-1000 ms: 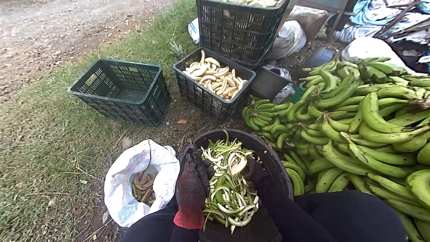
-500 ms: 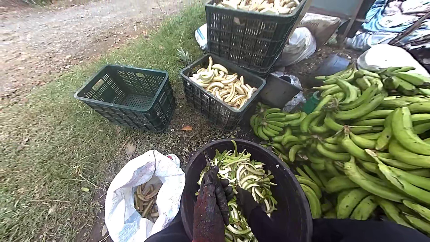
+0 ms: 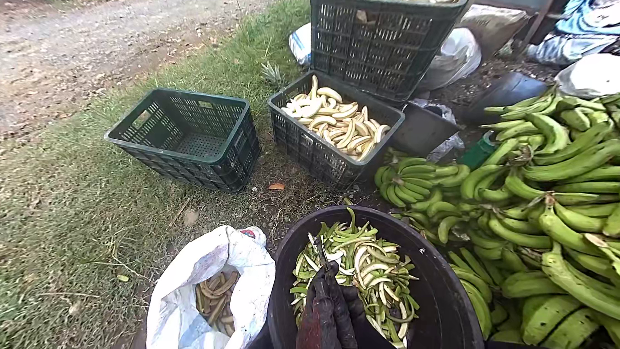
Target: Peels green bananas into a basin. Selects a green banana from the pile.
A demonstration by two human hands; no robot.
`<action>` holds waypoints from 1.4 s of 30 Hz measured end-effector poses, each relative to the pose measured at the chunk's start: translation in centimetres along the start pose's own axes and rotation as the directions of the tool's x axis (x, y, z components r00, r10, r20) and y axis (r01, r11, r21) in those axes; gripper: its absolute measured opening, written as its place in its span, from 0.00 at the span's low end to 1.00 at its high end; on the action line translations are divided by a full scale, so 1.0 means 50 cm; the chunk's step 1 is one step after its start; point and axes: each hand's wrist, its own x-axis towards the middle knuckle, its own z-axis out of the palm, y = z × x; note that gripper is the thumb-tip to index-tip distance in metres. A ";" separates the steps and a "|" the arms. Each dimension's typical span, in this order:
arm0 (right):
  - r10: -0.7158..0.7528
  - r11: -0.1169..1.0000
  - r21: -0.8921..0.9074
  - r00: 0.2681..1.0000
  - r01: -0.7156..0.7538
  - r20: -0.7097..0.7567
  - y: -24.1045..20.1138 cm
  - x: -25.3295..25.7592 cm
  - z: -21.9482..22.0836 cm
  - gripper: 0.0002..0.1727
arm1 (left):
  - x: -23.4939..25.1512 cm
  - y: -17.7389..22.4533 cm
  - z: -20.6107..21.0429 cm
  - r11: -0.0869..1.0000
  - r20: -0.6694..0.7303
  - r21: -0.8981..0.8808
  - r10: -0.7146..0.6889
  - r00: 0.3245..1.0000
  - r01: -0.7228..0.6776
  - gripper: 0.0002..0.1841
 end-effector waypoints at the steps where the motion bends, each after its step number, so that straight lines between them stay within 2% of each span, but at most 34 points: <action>1: -0.009 0.999 0.035 0.996 0.006 0.085 0.016 0.022 -0.002 0.39 | -0.001 0.003 0.005 1.000 -0.020 0.006 -0.003 1.000 0.003 0.29; 3: -0.064 0.976 0.215 0.979 0.022 0.192 0.038 0.018 -0.031 0.39 | -0.004 0.004 0.008 1.000 -0.045 0.011 0.007 0.999 -0.006 0.28; 5: -0.173 0.912 0.407 0.951 0.057 0.255 0.050 -0.011 -0.084 0.34 | -0.006 0.004 0.006 0.999 -0.041 0.033 0.034 0.999 -0.032 0.29; 8: -0.346 0.828 0.551 0.869 0.106 0.353 0.054 -0.043 -0.208 0.31 | -0.005 -0.003 0.006 0.996 -0.041 0.072 0.059 0.997 -0.056 0.28; 11: -0.498 0.594 0.804 0.766 -0.041 0.407 0.060 -0.058 -0.309 0.22 | 0.002 -0.025 0.003 0.993 -0.075 0.096 0.069 0.995 -0.062 0.27; 15: -0.792 0.165 0.962 0.553 -0.216 0.259 0.041 -0.122 -0.467 0.18 | 0.009 -0.033 0.000 0.990 -0.038 0.127 0.066 0.997 -0.060 0.28; 16: -0.817 0.087 0.967 0.538 -0.241 0.208 0.039 -0.128 -0.492 0.21 | 0.011 -0.036 -0.001 0.989 -0.023 0.132 0.073 0.997 -0.069 0.28; 17: -0.812 0.045 0.978 0.563 -0.202 0.154 0.039 -0.130 -0.509 0.24 | 0.012 -0.040 -0.002 0.988 -0.007 0.133 0.077 0.997 -0.076 0.27; 18: -0.789 0.055 0.990 0.602 -0.130 0.123 0.042 -0.130 -0.521 0.29 | 0.013 -0.044 -0.005 0.988 0.021 0.128 0.082 0.996 -0.084 0.27; 19: -0.731 0.118 0.993 0.675 -0.017 0.099 0.043 -0.131 -0.527 0.31 | 0.015 -0.048 -0.007 0.988 0.056 0.122 0.086 0.995 -0.093 0.28; 21: -0.567 0.396 0.895 0.822 0.205 0.063 0.028 -0.140 -0.531 0.25 | 0.020 -0.054 -0.006 0.983 0.133 0.161 0.069 0.989 -0.090 0.30; 22: -0.535 0.549 0.787 0.842 0.282 0.073 0.028 -0.130 -0.527 0.25 | 0.022 -0.060 -0.006 0.977 0.166 0.196 0.046 0.985 -0.078 0.32; 23: -0.521 0.656 0.683 0.847 0.321 0.102 0.031 -0.121 -0.520 0.25 | 0.021 -0.067 -0.006 0.968 0.186 0.244 0.015 0.982 -0.061 0.32; 25: -0.520 0.731 0.571 0.847 0.374 0.112 0.039 -0.100 -0.500 0.24 | 0.014 -0.080 -0.004 0.930 0.184 0.366 -0.043 0.982 -0.028 0.31; 26: -0.523 0.727 0.576 0.845 0.373 0.113 0.045 -0.097 -0.500 0.24 | 0.011 -0.084 0.003 0.899 0.155 0.438 -0.069 0.985 -0.006 0.30; 28: -0.515 0.658 0.698 0.845 0.281 0.146 0.063 -0.093 -0.511 0.28 | 0.006 -0.098 0.010 0.840 0.108 0.542 -0.110 0.988 0.035 0.30; 29: -0.515 0.577 0.787 0.845 0.217 0.145 0.070 -0.091 -0.513 0.28 | 0.003 -0.110 0.008 0.812 0.113 0.583 -0.120 0.986 0.032 0.31; 31: -0.532 0.343 0.934 0.840 0.096 0.109 0.068 -0.095 -0.524 0.23 | 0.001 -0.138 0.000 0.722 0.173 0.690 -0.102 0.980 -0.047 0.30; 33: -0.555 0.121 0.992 0.831 0.047 0.029 0.065 -0.096 -0.528 0.21 | -0.002 -0.169 -0.003 0.571 0.249 0.802 -0.054 0.967 -0.175 0.27; 34: -0.571 0.069 0.997 0.821 0.028 0.016 0.068 -0.087 -0.525 0.23 | -0.003 -0.183 -0.004 0.511 0.290 0.826 -0.021 0.957 -0.239 0.25; 36: -0.582 0.052 0.998 0.813 0.030 0.005 0.072 -0.086 -0.521 0.28 | -0.010 -0.188 0.004 0.413 0.354 0.847 0.033 0.935 -0.335 0.23; 38: -0.543 0.101 0.987 0.838 0.124 -0.049 0.071 -0.106 -0.522 0.27 | -0.023 -0.177 0.019 0.289 0.408 0.868 0.046 0.912 -0.403 0.24; 40: -0.463 0.185 0.965 0.883 0.185 -0.080 0.063 -0.126 -0.524 0.24 | -0.034 -0.174 0.034 0.192 0.448 0.878 0.000 0.894 -0.439 0.25; 42: -0.453 0.203 0.949 0.882 0.241 -0.127 0.063 -0.123 -0.512 0.24 | -0.037 -0.180 0.043 0.126 0.473 0.877 -0.056 0.879 -0.464 0.27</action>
